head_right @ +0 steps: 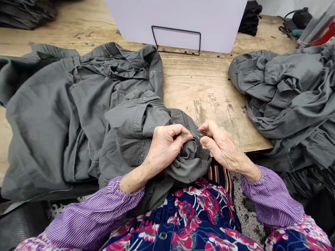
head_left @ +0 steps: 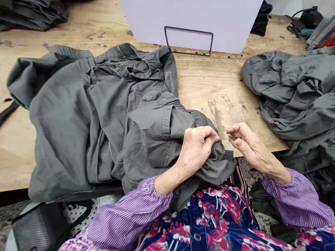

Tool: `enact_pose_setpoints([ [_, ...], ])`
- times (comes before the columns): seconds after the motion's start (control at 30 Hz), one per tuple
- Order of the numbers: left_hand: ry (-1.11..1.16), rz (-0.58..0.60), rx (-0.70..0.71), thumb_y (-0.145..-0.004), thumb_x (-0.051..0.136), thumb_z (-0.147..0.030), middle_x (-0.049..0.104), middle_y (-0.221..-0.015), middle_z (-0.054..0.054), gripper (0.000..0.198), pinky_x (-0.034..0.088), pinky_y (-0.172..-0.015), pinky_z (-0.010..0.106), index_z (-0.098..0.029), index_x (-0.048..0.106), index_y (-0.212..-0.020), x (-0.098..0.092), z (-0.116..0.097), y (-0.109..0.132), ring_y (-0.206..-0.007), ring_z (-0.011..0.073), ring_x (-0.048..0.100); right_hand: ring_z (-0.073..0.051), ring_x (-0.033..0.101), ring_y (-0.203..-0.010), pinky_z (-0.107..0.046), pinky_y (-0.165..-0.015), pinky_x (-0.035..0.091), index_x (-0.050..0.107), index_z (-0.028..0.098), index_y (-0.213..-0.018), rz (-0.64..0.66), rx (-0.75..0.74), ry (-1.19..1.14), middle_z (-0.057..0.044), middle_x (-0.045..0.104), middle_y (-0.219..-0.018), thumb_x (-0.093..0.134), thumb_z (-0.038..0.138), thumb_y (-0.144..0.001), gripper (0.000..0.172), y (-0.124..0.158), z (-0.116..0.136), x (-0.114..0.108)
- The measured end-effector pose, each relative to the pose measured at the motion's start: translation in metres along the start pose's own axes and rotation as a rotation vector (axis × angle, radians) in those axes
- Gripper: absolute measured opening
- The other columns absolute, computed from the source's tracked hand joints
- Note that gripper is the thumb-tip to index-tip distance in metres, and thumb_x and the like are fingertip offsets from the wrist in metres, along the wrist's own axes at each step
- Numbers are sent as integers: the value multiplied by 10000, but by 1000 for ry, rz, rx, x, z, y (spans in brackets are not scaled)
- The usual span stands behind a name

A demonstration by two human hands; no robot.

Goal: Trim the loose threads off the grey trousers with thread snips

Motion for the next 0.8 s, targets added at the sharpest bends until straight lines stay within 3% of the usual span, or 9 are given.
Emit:
enact_pose_setpoints([
  [0.17,-54,-149,57,-782,554,-130,607,-618,-4,149,400,-587,221,-152,585,-638,-1,1,5,-591,106,548,-126,503,-678,-241,-632,347,499,174,-927,148,33,298,-26,557,-780,381,349,-928,211,-2,-6,-4],
  [0.4,-116,-233,149,-796,581,-155,548,-615,-3,145,391,-604,223,-157,599,-653,-1,-4,9,-616,108,515,-121,509,-635,-230,-594,292,517,179,-900,306,-23,435,-12,555,-708,386,360,-929,226,-18,-6,3],
  [0.67,-99,-251,201,-785,594,-139,530,-604,-15,151,381,-572,213,-153,579,-635,2,0,7,-589,95,499,-111,476,-581,-233,-564,256,530,172,-819,292,-88,496,-3,534,-644,409,333,-920,225,-23,0,6],
  [0.8,-74,-356,290,-790,571,-94,541,-606,-12,162,385,-576,205,-151,558,-639,-4,-9,16,-595,88,497,-120,503,-592,-237,-576,282,553,164,-823,253,-104,500,-15,561,-654,415,324,-918,232,-19,-2,7],
])
Point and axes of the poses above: each hand's wrist, its own y-axis away from the middle knuckle, its own x-axis out of the palm, z = x × y, the point moved 4 cm from there along -y, towards the middle knuckle
